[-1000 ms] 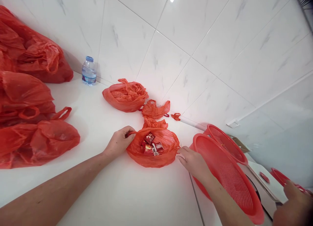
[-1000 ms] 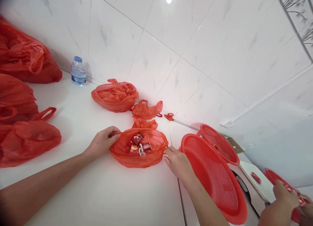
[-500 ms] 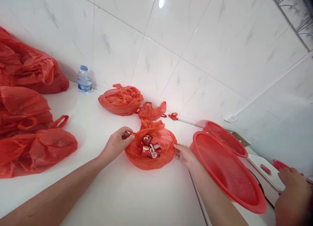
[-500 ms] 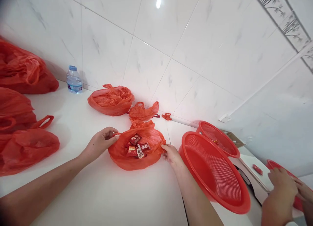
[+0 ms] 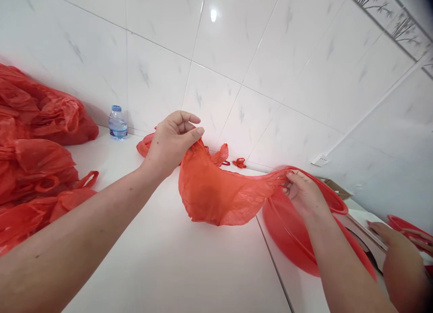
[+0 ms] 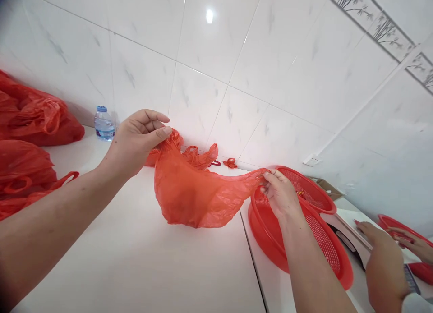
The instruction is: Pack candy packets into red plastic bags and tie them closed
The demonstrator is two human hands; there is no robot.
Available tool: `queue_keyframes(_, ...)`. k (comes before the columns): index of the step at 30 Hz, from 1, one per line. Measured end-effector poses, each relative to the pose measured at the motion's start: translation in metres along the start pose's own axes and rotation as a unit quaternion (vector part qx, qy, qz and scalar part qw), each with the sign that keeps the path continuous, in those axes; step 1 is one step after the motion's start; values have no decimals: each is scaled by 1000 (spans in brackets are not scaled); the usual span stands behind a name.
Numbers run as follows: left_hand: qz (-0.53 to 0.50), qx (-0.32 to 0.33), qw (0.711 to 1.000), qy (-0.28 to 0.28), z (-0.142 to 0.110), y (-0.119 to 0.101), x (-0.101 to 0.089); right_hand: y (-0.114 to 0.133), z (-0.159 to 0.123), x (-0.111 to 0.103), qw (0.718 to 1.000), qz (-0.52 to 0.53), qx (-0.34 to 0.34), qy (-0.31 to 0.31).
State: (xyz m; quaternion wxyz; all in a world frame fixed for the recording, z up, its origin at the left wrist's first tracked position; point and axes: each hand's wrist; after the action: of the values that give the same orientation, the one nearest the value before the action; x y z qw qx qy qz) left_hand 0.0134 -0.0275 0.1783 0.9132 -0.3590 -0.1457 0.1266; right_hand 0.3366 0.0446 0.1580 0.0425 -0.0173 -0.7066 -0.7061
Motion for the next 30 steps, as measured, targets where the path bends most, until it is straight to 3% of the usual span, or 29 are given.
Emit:
queue_keyframes(4,-3,20,999,41,-4,-15,3,6,-10,2,999,-12,-29,34)
queue_keyframes(7,37,-10,994,107,-21,-15,-13,-8,-22,1,995,-51,-40,70)
queue_keyframes(9,100,-26,984,146,-39,-6,-34,-27,-32,-1,993,-93,-48,55)
queue_keyframes(13,192,-53,967,157,-91,27,-80,-76,-43,-9,989,-126,-57,46)
queue_keyframes(16,191,-110,954,201,-132,49,-94,-109,-35,-11,993,-93,-28,73)
queue_keyframes(18,174,-153,946,227,-153,58,-86,-121,-24,-5,996,-57,1,74)
queue_keyframes(21,148,-193,948,207,-164,64,-55,-125,-13,16,992,2,32,124)
queue_keyframes(25,46,-252,947,193,-143,65,-18,-117,-12,55,967,0,78,244)
queue_keyframes(28,-35,-307,931,194,-120,64,-10,-110,-10,71,965,-16,115,234)
queue_keyframes(30,-73,-328,932,136,-107,64,-9,-104,-4,74,969,61,98,218)
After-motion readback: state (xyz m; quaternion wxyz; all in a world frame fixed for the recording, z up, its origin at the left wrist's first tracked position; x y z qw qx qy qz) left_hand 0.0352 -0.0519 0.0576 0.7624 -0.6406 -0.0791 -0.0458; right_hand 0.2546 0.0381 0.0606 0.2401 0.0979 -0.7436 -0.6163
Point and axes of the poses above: each hand's wrist, its own z-axis towards the middle knuckle, its own x-axis out of the palm, y = z × x, and after that the axes turned 13 degrees about x, right-handed
